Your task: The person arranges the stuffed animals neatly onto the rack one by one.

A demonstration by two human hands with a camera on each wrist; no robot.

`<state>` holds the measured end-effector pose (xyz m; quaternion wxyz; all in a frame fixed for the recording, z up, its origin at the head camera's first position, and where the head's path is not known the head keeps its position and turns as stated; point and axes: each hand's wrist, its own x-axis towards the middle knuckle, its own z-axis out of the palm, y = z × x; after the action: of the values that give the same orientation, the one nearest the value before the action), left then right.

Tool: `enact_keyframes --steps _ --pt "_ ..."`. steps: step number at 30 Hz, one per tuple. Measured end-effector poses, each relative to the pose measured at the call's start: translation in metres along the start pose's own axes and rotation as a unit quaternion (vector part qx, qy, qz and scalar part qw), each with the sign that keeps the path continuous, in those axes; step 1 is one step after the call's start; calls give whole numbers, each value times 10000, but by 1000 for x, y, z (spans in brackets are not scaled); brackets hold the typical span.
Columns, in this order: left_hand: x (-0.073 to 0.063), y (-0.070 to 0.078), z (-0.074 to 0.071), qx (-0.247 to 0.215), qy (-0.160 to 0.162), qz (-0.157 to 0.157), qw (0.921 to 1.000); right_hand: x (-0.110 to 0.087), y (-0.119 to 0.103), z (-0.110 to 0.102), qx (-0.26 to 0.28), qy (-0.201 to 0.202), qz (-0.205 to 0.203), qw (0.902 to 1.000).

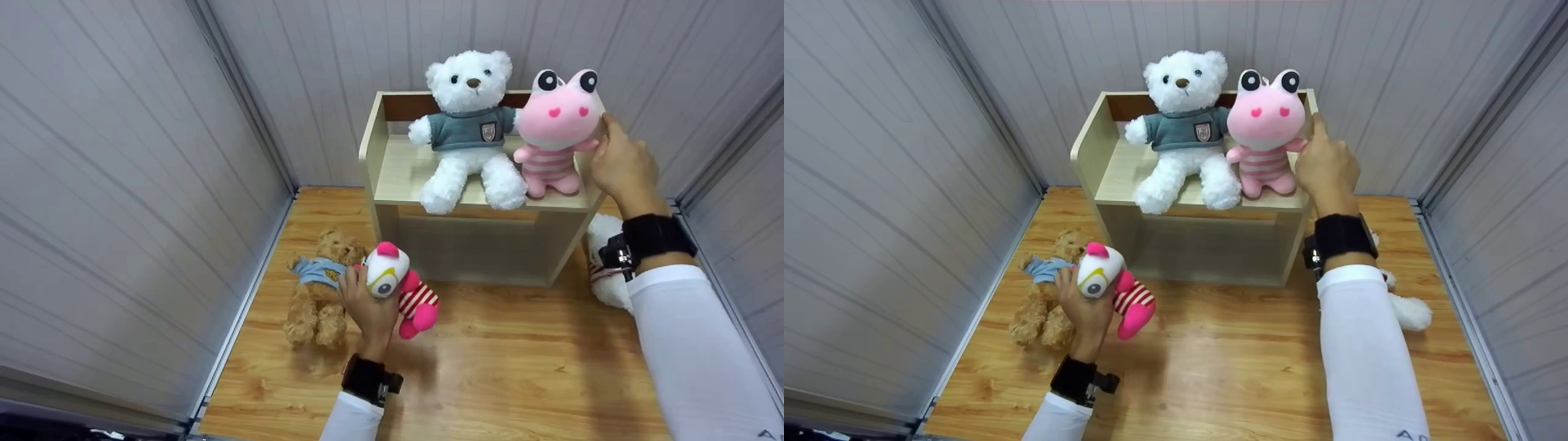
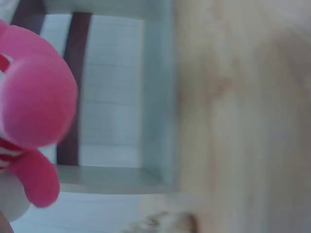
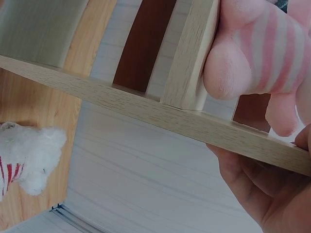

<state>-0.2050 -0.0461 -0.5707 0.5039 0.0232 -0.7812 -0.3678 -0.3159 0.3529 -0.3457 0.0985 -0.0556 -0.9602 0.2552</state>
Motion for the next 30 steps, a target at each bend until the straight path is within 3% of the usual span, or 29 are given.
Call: enact_keyframes --steps 9,15,19,30 --pt "38 34 -10 -733 243 -323 9965 0 0 0 2 -12 39 10000" --pt "60 48 -13 -549 130 -468 9973 1 1 0 -5 69 24 10000" --pt "75 54 -14 -492 249 -474 9974 1 1 1 -9 89 5 10000" --pt "120 72 -12 -407 333 -188 9984 0 1 1 59 22 10 10000"
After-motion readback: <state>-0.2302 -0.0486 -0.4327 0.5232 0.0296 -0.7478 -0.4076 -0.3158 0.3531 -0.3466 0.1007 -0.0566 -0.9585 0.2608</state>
